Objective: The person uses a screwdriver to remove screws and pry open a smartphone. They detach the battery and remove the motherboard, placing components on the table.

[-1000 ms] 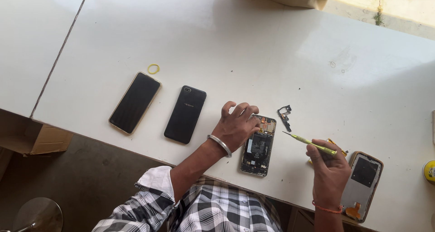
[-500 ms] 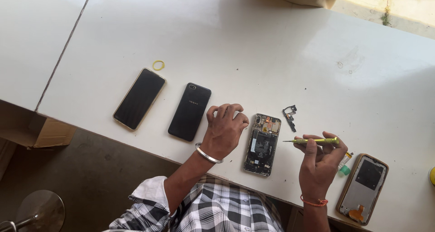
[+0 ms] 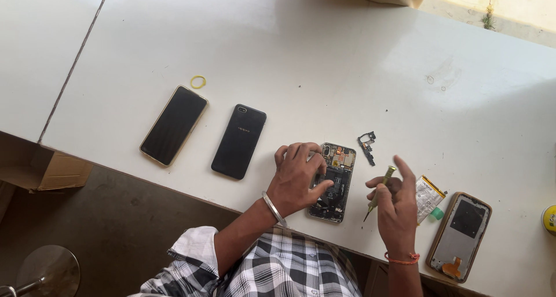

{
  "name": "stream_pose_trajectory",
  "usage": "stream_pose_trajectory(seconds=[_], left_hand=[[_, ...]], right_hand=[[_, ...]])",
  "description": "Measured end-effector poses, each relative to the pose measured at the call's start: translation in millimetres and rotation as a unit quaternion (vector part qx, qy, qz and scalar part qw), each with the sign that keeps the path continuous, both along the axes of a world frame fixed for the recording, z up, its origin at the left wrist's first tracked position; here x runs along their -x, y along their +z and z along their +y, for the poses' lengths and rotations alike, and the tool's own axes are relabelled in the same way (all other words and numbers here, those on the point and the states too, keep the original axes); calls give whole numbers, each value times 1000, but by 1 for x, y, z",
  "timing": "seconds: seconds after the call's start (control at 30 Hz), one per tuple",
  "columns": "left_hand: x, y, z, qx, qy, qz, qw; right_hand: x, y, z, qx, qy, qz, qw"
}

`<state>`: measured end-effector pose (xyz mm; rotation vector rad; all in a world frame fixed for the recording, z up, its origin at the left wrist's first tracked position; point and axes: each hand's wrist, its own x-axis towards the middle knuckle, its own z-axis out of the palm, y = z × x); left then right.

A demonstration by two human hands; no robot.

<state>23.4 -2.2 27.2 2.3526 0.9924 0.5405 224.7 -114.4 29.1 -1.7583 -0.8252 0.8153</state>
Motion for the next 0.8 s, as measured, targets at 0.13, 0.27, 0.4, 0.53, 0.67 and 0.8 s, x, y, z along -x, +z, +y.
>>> stream_pose_trajectory(seconds=[0.13,0.27,0.4,0.53,0.67,0.8], left_hand=[[9,10,-3,-33,-42,-75,996],[28,14,-12,127,-135,27,982],[38,8,-21,138,-163,-7,977],[37,-1,-34,68,-159,-28,984],[37,-9,-37,50,-137,-54,988],[33,-13,-36,70,-131,-47,988]], right_hand=[[5,1,-2,131,-10,-62,989],[32,7,6,142,50,-301,942],[42,13,20,249,71,-300,918],[32,16,24,320,90,-258,907],[20,11,26,345,93,-205,911],[22,7,4,284,56,-159,944]])
